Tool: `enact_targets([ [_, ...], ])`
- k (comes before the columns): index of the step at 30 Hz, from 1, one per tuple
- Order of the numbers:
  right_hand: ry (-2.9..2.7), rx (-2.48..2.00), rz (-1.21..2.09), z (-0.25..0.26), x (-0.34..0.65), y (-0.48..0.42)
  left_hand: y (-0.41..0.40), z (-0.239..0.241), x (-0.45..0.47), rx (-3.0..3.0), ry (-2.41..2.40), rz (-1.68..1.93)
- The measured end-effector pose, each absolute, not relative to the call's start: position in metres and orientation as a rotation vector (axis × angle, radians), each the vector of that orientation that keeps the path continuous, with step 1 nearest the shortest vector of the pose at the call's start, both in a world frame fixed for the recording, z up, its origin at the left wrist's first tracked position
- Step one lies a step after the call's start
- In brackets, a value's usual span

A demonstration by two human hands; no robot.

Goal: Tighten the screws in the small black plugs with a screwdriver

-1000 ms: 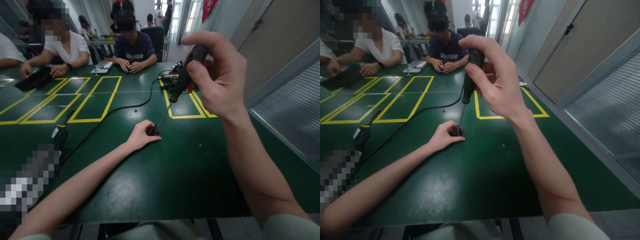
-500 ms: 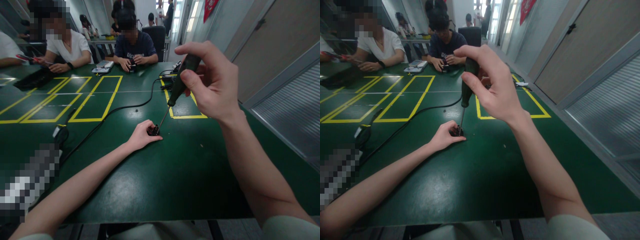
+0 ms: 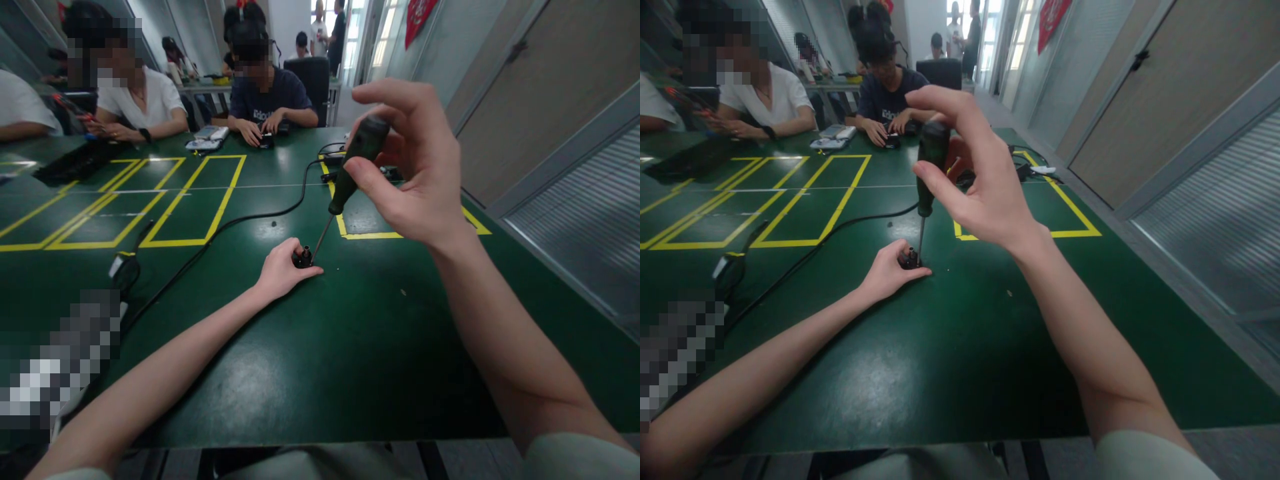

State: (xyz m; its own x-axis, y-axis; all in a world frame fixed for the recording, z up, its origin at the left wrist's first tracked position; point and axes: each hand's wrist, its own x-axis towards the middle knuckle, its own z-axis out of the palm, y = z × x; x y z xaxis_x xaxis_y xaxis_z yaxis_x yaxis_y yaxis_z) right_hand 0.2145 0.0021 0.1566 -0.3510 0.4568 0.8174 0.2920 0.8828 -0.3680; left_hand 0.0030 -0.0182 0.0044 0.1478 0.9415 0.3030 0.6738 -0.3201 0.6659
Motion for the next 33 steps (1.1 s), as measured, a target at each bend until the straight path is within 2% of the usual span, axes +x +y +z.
enact_targets([
  [10,-1.917,-0.524,0.157,0.154,0.213,0.005,-0.018,0.009,-0.011,2.040,1.361,0.874],
  [17,-1.939,-0.433,0.463,0.152,0.213,0.012,-0.015,0.011,-0.021,2.073,1.264,0.862],
  [23,-1.806,-0.413,0.423,0.149,0.210,0.019,-0.017,0.013,-0.019,2.072,1.256,0.867],
  [28,-1.784,-0.265,0.550,0.143,0.207,0.028,-0.017,0.013,-0.019,2.052,1.271,0.854],
  [33,-1.746,-0.346,0.338,0.142,0.207,0.029,-0.016,0.011,-0.017,2.051,1.257,0.877],
])
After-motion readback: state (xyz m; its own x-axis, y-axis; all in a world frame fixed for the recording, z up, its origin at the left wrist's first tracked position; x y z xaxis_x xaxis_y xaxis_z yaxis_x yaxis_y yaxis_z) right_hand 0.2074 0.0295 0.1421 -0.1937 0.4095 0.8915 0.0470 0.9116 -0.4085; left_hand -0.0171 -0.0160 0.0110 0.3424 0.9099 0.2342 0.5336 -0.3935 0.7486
